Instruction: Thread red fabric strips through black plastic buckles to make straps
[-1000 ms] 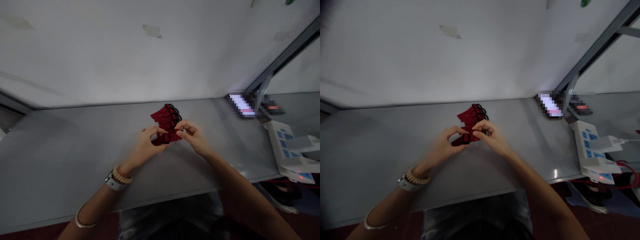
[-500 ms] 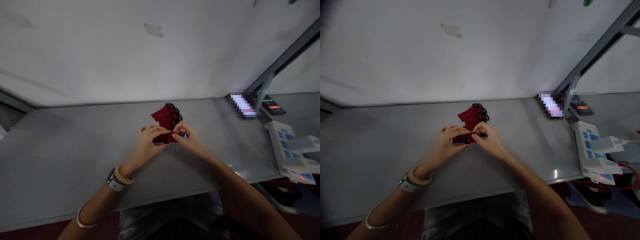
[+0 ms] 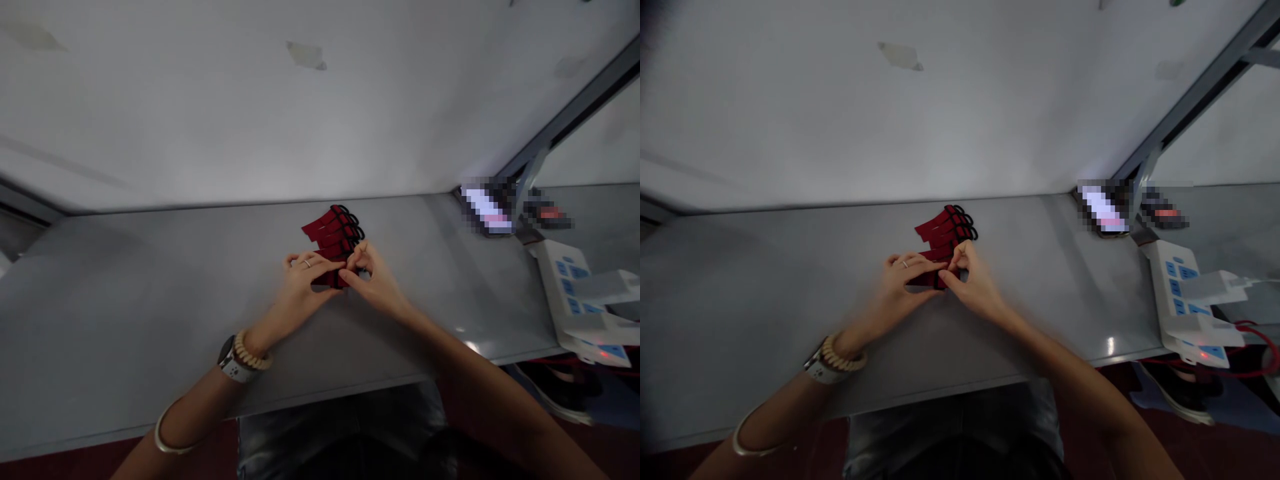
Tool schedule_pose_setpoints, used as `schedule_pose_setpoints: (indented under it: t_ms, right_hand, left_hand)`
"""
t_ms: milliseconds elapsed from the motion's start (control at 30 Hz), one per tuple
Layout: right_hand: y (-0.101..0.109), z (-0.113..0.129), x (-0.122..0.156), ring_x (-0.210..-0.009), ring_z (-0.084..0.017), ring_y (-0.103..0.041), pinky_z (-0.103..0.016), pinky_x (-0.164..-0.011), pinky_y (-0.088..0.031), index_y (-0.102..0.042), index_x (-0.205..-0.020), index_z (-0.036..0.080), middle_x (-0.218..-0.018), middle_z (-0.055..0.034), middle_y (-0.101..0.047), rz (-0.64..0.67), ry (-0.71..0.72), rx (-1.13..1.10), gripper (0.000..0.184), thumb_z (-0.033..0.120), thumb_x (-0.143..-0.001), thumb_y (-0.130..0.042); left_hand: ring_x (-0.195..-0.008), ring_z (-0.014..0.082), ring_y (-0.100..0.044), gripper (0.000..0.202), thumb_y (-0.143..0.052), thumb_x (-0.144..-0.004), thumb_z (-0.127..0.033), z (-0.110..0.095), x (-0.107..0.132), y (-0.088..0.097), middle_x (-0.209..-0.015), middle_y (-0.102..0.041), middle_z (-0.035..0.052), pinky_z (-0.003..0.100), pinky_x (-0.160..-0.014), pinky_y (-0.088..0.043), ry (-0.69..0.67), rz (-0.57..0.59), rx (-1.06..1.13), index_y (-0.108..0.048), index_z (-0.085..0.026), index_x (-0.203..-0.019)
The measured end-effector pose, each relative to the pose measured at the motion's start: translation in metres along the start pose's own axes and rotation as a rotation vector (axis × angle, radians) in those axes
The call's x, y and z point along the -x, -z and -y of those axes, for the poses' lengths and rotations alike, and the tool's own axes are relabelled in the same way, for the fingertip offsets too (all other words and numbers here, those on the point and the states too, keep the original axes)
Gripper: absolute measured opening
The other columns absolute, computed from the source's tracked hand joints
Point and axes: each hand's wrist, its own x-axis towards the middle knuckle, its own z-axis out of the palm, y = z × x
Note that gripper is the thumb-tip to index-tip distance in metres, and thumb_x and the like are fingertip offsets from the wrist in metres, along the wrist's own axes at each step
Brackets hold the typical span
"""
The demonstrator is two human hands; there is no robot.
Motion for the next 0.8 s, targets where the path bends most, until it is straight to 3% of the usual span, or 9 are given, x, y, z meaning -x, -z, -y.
schedule_pose_setpoints:
  t_ms: [133, 600, 800]
  right_hand:
    - [-0.0009, -0.0007, 0.0004, -0.066, -0.014, -0.053, -0.032, -0.071, -0.043, -0.034, -0.084, 0.026, -0.069, 0.0072, -0.051, 0.015, -0.006, -0.018, 0.027, 0.021, -0.080, -0.060]
    - [-0.0076, -0.0049, 0.0050, -0.075, -0.017, -0.060, -0.037, -0.078, -0.047, -0.037, -0.084, 0.026, -0.078, 0.0033, -0.054, -0.041, 0.008, 0.080, 0.026, 0.024, -0.079, -0.063]
    - [-0.0048, 0.0016, 0.0024, -0.082, -0.019, -0.057, -0.037, -0.084, -0.045, -0.043, -0.097, 0.027, -0.079, 0.0030, -0.056, -0.057, 0.040, 0.042, 0.033, 0.032, -0.079, -0.070]
  left_hand:
    - [-0.102, 0.0252, -0.061, 0.057, -0.078, -0.073, -0.017, -0.0046, 0.0003, 0.0003, -0.095, -0.073, 0.0014, 0.045, -0.094, -0.032, 0.000, 0.004, 0.018, -0.057, -0.028, -0.126]
    - [-0.105, 0.0251, -0.062, 0.051, -0.073, -0.070, -0.012, -0.0048, 0.0015, -0.0060, -0.089, -0.072, -0.0018, 0.043, -0.095, -0.031, -0.007, -0.018, -0.012, -0.058, -0.028, -0.116]
    - [-0.102, 0.0244, -0.063, 0.052, -0.073, -0.072, -0.012, -0.0053, 0.0008, -0.0026, -0.094, -0.072, -0.0009, 0.046, -0.097, -0.032, 0.022, -0.080, 0.026, -0.055, -0.028, -0.118]
